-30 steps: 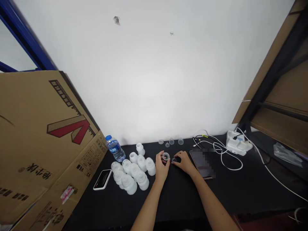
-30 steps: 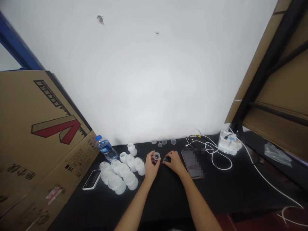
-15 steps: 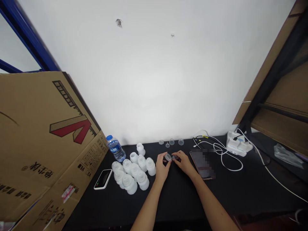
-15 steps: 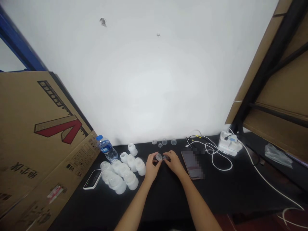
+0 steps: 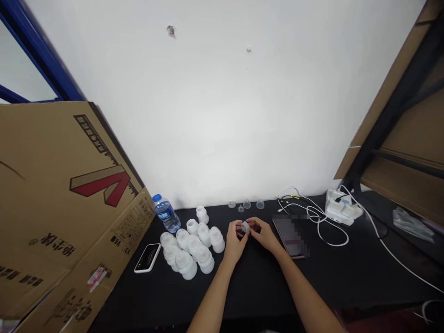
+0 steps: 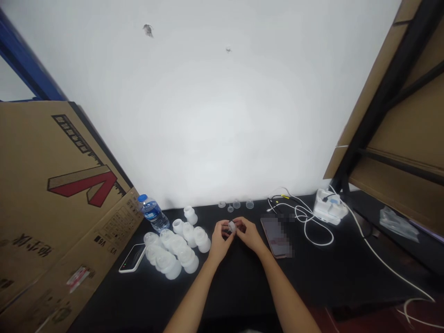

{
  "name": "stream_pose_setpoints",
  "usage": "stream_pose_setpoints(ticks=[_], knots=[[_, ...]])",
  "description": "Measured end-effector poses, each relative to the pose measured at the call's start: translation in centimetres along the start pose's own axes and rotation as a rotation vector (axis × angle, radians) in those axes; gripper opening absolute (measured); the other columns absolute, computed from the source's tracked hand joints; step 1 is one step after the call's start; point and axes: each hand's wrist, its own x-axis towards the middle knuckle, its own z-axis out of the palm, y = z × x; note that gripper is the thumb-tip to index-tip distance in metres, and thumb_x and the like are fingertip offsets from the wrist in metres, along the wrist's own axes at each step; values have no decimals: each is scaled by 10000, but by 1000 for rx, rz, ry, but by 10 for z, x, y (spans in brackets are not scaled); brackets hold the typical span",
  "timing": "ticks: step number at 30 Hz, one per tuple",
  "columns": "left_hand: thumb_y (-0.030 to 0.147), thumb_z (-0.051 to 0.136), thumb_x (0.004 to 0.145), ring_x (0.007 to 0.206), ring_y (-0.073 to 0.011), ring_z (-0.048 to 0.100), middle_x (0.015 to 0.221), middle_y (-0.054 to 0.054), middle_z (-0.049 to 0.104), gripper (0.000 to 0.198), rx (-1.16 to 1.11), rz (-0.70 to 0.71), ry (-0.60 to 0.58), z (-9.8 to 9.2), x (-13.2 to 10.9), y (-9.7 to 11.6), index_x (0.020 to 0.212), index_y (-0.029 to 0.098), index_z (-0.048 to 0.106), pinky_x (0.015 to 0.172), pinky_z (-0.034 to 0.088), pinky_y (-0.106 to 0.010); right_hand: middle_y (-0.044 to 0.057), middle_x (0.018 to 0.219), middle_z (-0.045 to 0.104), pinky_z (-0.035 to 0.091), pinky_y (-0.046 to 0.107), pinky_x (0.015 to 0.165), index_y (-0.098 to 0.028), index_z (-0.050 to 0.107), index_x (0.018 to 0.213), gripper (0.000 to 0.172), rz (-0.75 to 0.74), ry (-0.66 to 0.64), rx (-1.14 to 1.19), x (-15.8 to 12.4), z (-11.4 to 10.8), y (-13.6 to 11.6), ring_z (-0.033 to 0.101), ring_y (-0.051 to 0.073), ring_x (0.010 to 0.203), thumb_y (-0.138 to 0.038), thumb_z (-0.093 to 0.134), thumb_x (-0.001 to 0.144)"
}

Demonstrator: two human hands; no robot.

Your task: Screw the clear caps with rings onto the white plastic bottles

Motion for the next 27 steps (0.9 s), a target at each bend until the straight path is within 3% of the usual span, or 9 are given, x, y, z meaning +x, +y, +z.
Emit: stream_pose_setpoints(ticks=[8, 14, 20, 27], knots=[[347, 778, 910, 991, -228, 707, 1175, -89, 676, 326, -37, -34, -10, -1, 1, 2, 1186, 226, 654, 744, 593, -326, 71, 1036, 828, 589, 398, 908, -234, 726, 1143, 284, 83, -32, 247, 3, -3, 3, 785, 264, 984, -371, 764, 897], [393, 809, 896, 948, -218, 694, 1113, -73, 686, 341, -23, -37, 6, -1, 1, 3, 1159, 230, 665, 708, 565, -304, 75, 1021, 837, 582, 402, 867, -235, 736, 1161, 394, 193, -39, 351, 4, -5, -1, 783, 279, 954, -484, 810, 865], [350, 788, 909, 914, -204, 687, 1110, -75, 673, 262, 1, -13, 19, -3, 2, 3, 1123, 223, 705, 676, 565, -287, 87, 1040, 848, 575, 425, 930, -228, 709, 1203, 511, 216, -111, 418, 1, -1, 2, 793, 291, 980, -504, 897, 815], [424, 735, 960, 960, -231, 724, 1162, -117, 707, 378, -4, -20, 26, -1, 1, 5, 1265, 212, 666, 753, 610, -339, 71, 929, 837, 591, 407, 877, -212, 703, 1128, 523, 206, 22, 346, 4, -1, 14, 798, 278, 904, -558, 906, 793]])
